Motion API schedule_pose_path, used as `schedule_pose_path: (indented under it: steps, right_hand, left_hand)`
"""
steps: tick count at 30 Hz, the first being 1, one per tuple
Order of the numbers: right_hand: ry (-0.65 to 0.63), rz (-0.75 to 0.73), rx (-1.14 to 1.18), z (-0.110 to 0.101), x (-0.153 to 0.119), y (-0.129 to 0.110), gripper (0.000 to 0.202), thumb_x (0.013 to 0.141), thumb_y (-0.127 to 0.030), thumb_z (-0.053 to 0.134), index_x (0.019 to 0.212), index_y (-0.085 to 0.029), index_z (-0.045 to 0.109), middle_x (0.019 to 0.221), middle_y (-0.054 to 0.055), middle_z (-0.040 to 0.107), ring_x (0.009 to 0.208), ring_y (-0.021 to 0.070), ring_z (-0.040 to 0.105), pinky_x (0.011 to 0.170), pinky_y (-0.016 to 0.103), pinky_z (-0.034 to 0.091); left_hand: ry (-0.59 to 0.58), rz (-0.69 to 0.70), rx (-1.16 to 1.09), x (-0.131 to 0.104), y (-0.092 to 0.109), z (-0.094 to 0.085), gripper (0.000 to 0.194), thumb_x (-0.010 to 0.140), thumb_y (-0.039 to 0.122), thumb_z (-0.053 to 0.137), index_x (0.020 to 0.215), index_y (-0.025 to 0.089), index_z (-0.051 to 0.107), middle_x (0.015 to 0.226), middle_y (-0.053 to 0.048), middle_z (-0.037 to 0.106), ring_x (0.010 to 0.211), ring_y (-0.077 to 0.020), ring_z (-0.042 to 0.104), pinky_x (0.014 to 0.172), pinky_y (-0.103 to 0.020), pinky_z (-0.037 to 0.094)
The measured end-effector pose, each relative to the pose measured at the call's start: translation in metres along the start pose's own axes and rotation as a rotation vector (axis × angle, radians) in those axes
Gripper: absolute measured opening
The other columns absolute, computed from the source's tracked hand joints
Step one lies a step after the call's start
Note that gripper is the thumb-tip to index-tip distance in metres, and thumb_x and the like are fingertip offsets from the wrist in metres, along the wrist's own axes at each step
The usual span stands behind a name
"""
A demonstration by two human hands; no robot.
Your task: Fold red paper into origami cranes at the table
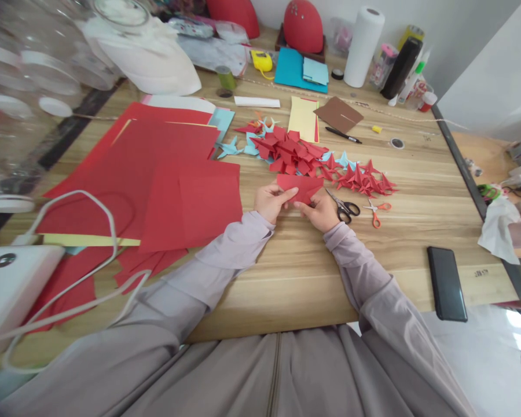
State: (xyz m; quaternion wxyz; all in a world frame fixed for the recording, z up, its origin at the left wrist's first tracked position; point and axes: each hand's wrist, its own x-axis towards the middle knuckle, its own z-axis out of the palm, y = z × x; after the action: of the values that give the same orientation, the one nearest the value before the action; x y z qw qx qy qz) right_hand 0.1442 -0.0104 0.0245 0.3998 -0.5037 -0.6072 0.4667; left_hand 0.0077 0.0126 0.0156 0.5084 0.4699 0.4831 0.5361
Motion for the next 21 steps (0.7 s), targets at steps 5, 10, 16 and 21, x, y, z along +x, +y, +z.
schedule_pose_path:
  steps: [5,10,16,21]
  right_hand:
    - [-0.042,-0.039,-0.012,-0.0008,0.0005,0.0018,0.042,0.067,-0.053,0.065,0.052,-0.016,0.053,0.04,-0.003,0.05,0.036,0.0064,0.04,0.038,0.02,0.031]
    - [-0.051,-0.042,-0.004,-0.0004,0.0005,0.0012,0.044,0.066,-0.055,0.066,0.05,-0.017,0.052,0.039,-0.003,0.049,0.036,0.0064,0.04,0.038,0.021,0.032]
    - [-0.03,-0.025,0.011,-0.0005,-0.0004,-0.0009,0.043,0.065,-0.053,0.067,0.049,-0.017,0.052,0.039,-0.003,0.05,0.035,0.0063,0.04,0.036,0.02,0.031]
    - [-0.022,-0.015,0.038,-0.0019,-0.0008,0.0011,0.035,0.067,-0.044,0.067,0.051,-0.016,0.053,0.041,-0.003,0.052,0.034,0.0062,0.042,0.035,0.019,0.032]
  left_hand:
    - [0.026,-0.013,0.025,0.0019,-0.0036,-0.0016,0.051,0.071,0.053,0.059,0.037,0.018,0.045,0.039,0.001,0.043,0.046,-0.0092,0.048,0.044,-0.022,0.035]
    - [0.044,-0.093,-0.031,0.0039,-0.0057,0.0004,0.048,0.072,0.062,0.052,0.05,0.019,0.051,0.036,0.004,0.041,0.035,-0.0084,0.039,0.038,-0.024,0.027]
    - [0.017,-0.117,0.002,0.001,0.0,-0.0026,0.064,0.077,0.069,0.037,0.038,0.019,0.044,0.033,0.0,0.042,0.035,-0.0088,0.042,0.041,-0.025,0.031]
    - [-0.139,-0.133,0.023,-0.0038,0.0024,-0.0041,0.046,0.058,0.058,0.07,0.046,0.016,0.054,0.041,0.0,0.051,0.044,-0.0106,0.049,0.044,-0.024,0.038]
